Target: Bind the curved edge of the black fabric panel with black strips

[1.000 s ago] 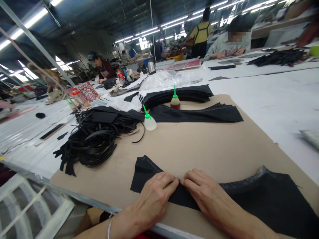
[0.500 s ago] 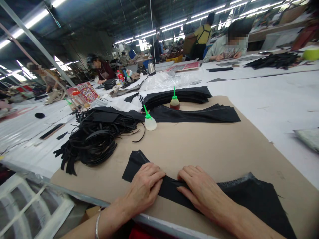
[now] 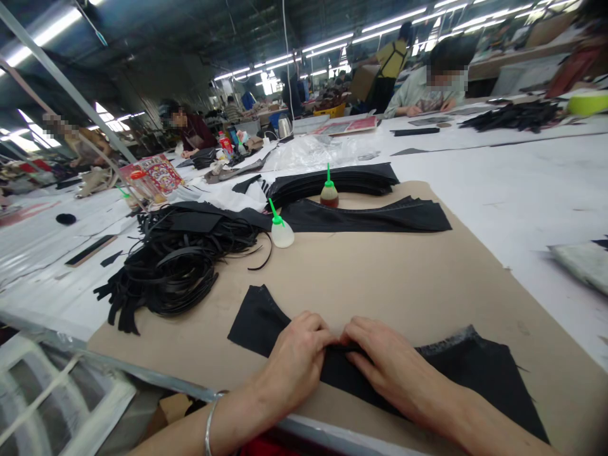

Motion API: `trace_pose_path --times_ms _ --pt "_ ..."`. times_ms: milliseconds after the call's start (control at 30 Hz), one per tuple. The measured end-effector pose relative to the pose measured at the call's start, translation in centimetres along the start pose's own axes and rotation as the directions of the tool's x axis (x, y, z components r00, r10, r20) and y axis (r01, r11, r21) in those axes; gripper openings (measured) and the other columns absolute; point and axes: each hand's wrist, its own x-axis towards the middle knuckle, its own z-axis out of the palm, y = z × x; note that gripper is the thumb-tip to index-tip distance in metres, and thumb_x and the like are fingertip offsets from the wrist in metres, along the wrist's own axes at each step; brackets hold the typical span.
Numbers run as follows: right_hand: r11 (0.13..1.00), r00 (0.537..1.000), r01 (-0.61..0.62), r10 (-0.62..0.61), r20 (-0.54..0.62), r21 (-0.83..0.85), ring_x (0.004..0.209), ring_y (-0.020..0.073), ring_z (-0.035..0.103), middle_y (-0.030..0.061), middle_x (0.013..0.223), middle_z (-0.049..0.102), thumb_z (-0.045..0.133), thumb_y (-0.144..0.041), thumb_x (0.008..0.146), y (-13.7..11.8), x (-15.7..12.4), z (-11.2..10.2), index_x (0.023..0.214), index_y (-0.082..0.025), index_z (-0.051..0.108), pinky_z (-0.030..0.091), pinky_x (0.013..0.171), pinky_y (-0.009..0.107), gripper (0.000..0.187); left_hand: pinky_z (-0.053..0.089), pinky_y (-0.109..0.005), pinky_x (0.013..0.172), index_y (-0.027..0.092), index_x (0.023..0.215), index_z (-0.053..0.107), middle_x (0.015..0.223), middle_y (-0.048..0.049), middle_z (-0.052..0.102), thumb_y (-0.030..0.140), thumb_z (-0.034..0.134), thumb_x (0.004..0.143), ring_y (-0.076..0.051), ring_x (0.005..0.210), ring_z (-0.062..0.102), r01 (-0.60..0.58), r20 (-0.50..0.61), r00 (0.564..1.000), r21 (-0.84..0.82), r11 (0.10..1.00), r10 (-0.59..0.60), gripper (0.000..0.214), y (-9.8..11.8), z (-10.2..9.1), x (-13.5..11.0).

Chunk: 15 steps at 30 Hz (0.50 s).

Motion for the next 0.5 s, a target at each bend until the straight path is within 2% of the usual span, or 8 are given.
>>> trace_pose_path --times_ms 200,333,500 --pt "0.992 0.991 0.127 -0.126 -0.042 0.007 0.087 0.0186 0.053 0.0027 0.093 0.054 0.047 -0.005 0.091 1.0 -0.9 0.2 0.091 -0.019 0.058 0.043 0.078 0.032 0.018 0.048 -0.033 0.081 0.02 0.103 0.066 0.095 -0.0046 0.06 0.005 0.044 0.088 -0.019 0.09 0.053 -0.078 0.005 0.997 0.141 0.987 0.078 0.031 -0.1 1.0 -1.2" --pt "0.979 0.978 0.204 -0.204 -0.037 -0.022 0.087 0.0182 0.053 0.0031 0.093 0.055 0.045 -0.007 0.093 1.6 -1.2 0.1 0.092 -0.02 0.059 0.043 0.077 0.032 0.019 0.049 -0.036 0.084 0.018 0.122 0.057 0.103 -0.0067 0.059 0.006 0.04 0.091 -0.02 0.093 0.052 -0.097 0.013 0.995 0.163 0.982 0.097 0.038 -0.4 1.6 -2.3" --pt "0.971 0.972 0.232 -0.234 -0.027 -0.063 0.085 0.018 0.053 0.0032 0.09 0.055 0.043 -0.009 0.095 2.2 -1.5 -0.1 0.089 -0.019 0.059 0.043 0.076 0.032 0.02 0.049 -0.037 0.084 0.02 0.129 0.052 0.102 -0.0064 0.06 0.006 0.039 0.09 -0.021 0.093 0.051 -0.099 0.023 0.995 0.171 0.98 0.096 0.044 -0.4 1.6 -2.7"
